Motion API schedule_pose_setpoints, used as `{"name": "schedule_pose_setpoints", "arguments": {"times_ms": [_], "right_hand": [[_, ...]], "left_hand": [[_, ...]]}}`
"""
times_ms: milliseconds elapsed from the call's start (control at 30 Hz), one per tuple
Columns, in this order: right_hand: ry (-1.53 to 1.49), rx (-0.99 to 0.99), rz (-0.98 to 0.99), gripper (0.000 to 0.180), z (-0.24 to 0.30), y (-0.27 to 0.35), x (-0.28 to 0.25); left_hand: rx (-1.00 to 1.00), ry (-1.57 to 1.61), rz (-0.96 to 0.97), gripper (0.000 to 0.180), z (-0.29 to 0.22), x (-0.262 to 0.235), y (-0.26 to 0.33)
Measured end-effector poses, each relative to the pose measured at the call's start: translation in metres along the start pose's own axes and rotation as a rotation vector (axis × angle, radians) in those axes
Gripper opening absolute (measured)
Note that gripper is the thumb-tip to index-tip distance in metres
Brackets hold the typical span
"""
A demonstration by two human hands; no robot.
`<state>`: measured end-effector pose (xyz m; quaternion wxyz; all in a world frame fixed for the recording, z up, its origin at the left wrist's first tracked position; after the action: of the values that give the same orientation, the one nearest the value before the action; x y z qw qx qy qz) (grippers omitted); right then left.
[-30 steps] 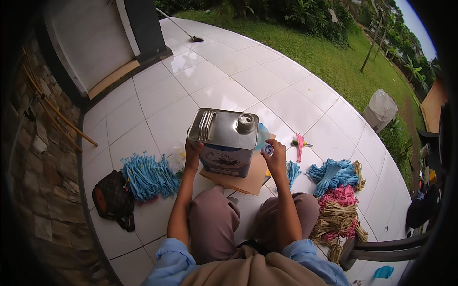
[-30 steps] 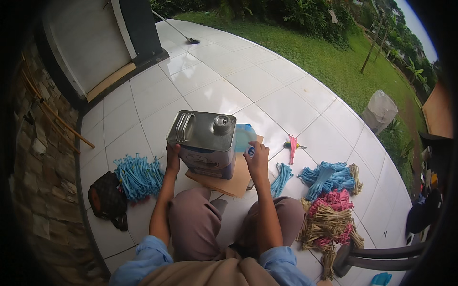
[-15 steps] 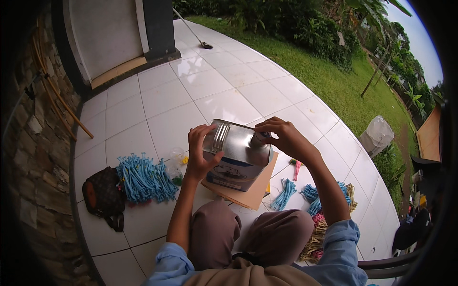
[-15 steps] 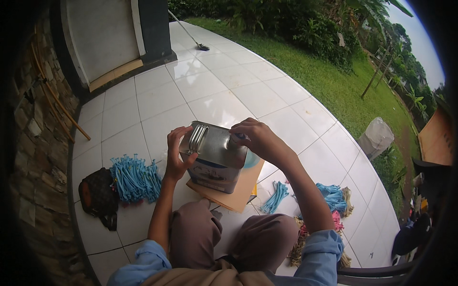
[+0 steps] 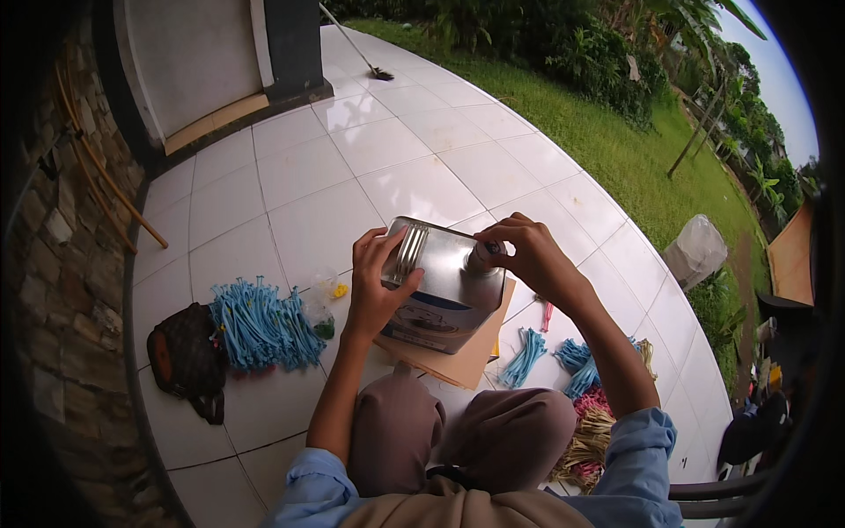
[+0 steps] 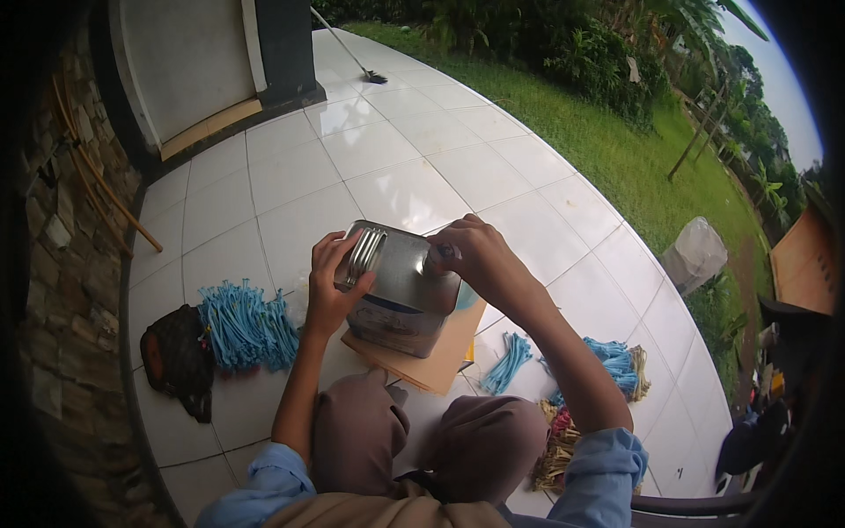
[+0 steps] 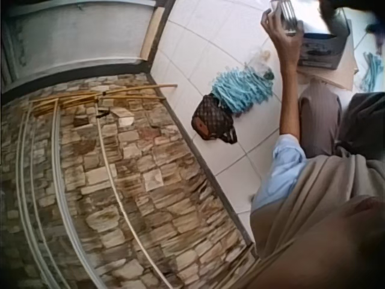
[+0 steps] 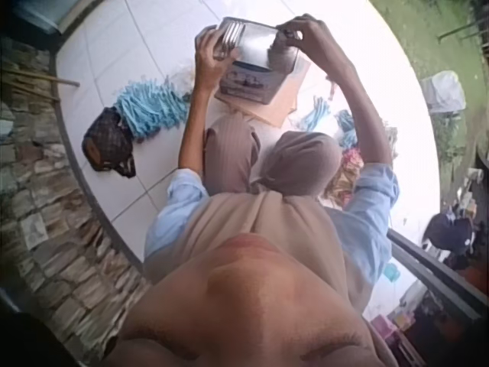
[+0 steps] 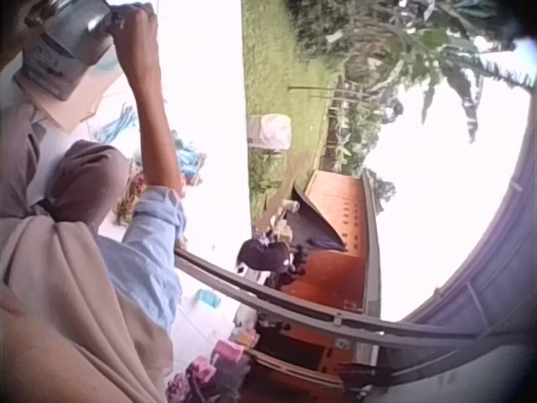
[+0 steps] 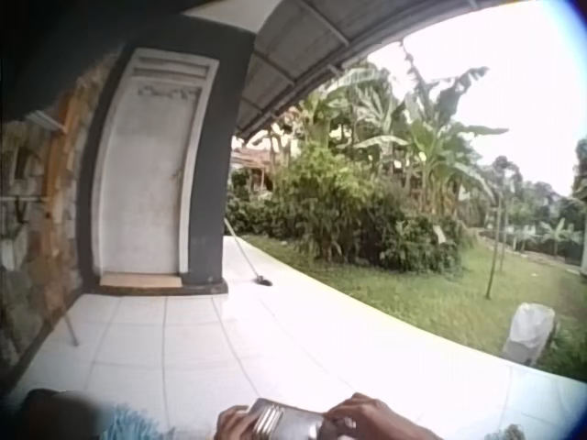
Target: The person applies adhesive from a small container onto blue sandal straps by hand, and organizes several stacks of sandal soles on the floor.
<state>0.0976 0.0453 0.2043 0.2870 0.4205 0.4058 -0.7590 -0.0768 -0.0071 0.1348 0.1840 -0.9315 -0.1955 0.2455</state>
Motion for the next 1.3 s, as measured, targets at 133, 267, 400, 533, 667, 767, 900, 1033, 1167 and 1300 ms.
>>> {"name": "schedule_pose_setpoints", "arguments": {"times_ms": [133,267,400,533,667,767,900,1033,1167,1300], "right_hand": [[-0.083,0.019,0.112,0.039,-0.006,-0.001,0.012],[-0.040,-0.037,0.025,0.073,0.006,0.023,0.005],[-0.445,0.062,-0.289,0.132,-0.038,0.078,0.039],[-0.373,-0.008,-0.193,0.138,-0.025,0.081,0.093],[-0.589,0.017,-0.432,0.136,-0.029,0.068,0.088],[-0.651,-0.019,-0.539,0.131,-0.021,0.064,0.083],[-0.670,-0.044,-0.576,0.131,-0.013,0.066,0.074],[-0.741,-0.046,-0.611,0.131,-0.001,0.064,0.055],[-0.729,-0.050,-0.661,0.128,0.026,0.065,0.008],[-0.605,-0.098,-0.756,0.127,0.036,0.087,-0.043]], "left_hand": [[-0.029,0.036,0.005,0.051,0.005,-0.002,0.000],[-0.105,-0.017,-0.012,0.048,0.006,-0.003,0.002],[-0.157,-0.094,0.004,0.052,0.005,-0.008,0.005],[-0.195,0.118,0.037,0.051,0.014,0.000,0.004],[-0.203,0.169,0.034,0.042,0.017,0.004,0.001],[-0.288,0.407,0.064,0.035,0.022,0.002,0.002],[-0.328,0.342,0.107,0.029,0.014,0.001,0.000],[-0.289,0.226,0.147,0.029,-0.016,-0.010,-0.006],[-0.214,0.234,0.138,0.028,-0.069,-0.027,-0.014],[-0.203,0.307,0.180,0.024,-0.129,-0.021,-0.025]]}}
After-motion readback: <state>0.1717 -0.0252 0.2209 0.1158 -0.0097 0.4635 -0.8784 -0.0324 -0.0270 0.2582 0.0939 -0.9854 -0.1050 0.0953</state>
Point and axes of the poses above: each hand's wrist, its own y-axis away from the middle knuckle, its own x-axis out of the palm, z = x × y, the point moved 8 cm from there along -y, towards the middle knuckle, and after that the axes turned 15 degrees about -x, right-handed, at the moved point
